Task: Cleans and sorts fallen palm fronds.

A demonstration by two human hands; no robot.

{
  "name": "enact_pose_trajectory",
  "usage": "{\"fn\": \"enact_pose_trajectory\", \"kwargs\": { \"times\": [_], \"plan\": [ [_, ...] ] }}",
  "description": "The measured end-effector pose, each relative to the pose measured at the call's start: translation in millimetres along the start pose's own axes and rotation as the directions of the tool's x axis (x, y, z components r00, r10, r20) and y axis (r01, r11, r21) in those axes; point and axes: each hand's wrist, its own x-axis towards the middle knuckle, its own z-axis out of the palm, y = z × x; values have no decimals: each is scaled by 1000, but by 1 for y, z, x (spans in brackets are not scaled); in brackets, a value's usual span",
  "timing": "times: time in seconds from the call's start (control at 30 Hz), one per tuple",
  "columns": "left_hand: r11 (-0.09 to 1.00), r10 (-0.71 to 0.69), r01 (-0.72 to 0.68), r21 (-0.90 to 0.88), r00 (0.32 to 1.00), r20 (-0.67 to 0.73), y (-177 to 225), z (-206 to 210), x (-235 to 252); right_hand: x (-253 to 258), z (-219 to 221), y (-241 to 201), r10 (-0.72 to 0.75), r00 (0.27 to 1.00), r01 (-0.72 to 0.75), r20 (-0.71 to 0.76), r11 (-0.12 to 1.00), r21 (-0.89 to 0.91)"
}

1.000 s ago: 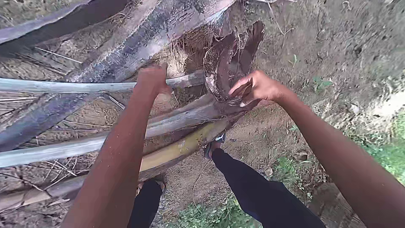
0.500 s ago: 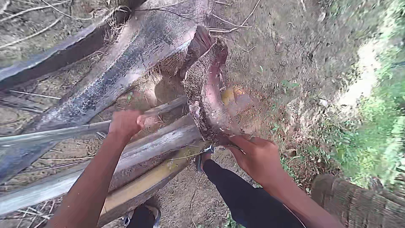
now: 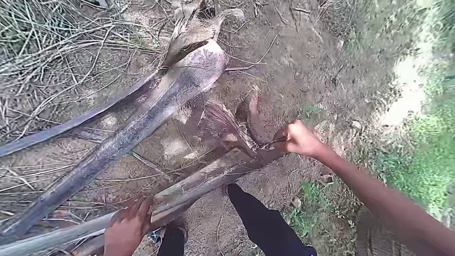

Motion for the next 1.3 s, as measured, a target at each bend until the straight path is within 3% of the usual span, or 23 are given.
{"fn": "enact_pose_trajectory", "kwargs": {
  "times": [0.1, 0.2, 0.27, 0.37, 0.47, 0.57, 0.63, 0.73, 0.8, 0.87, 0.93, 1.0, 1.13, 1.2, 1.3],
  "plan": [
    [998, -43, 40, -39, 997, -64, 26, 59, -30, 37, 20, 16, 116, 993, -116, 8, 993, 2],
    [998, -52, 56, 16, 980, -193, 54, 114, -27, 85, 47, 22, 164, 971, -161, 176, 986, -33],
    [998, -61, 58, -22, 986, -158, 63, 126, -16, 90, 66, 20, 198, 950, -195, 241, 980, -37],
    [990, -139, 132, -55, 982, -132, 47, 139, 12, 113, 76, 31, 172, 958, -171, 229, 985, -25],
    [988, -153, 149, -37, 980, -125, 24, 138, 5, 129, 79, 55, 180, 946, -184, 268, 983, -12],
    [979, -202, 198, -45, 975, -91, -8, 131, -6, 143, 81, 59, 278, 920, -262, 277, 960, -95],
    [966, -257, 252, -50, 956, -141, -34, 135, 14, 166, 78, 55, 313, 917, -290, 247, 949, -125],
    [952, -302, 297, -69, 951, -65, -46, 150, 39, 175, 90, 65, 345, 904, -346, 252, 937, -45],
    [943, -326, 328, -63, 944, 39, -45, 170, 64, 183, 103, 79, 320, 935, -337, 152, 936, 101],
    [926, -355, 368, -89, 925, 133, -31, 198, 89, 195, 119, 77, 349, 936, -330, -42, 915, 231],
    [903, -382, 397, -164, 917, 117, -4, 228, 102, 213, 132, 73, 389, 897, -348, -210, 914, 209],
    [881, -422, 424, -209, 905, 57, 16, 243, 111, 234, 132, 81, 396, 886, -363, -241, 916, 170],
    [929, -322, 327, -176, 945, 58, 1, 232, 108, 258, 130, 90, 414, 898, -381, -148, 901, 209],
    [983, -161, 171, -73, 979, 122, -13, 220, 110, 261, 129, 89, 404, 908, -361, -112, 890, 279],
    [998, -37, 24, 51, 961, 275, -14, 203, 115, 266, 129, 92, 391, 917, -342, -84, 875, 344]
  ]
}}
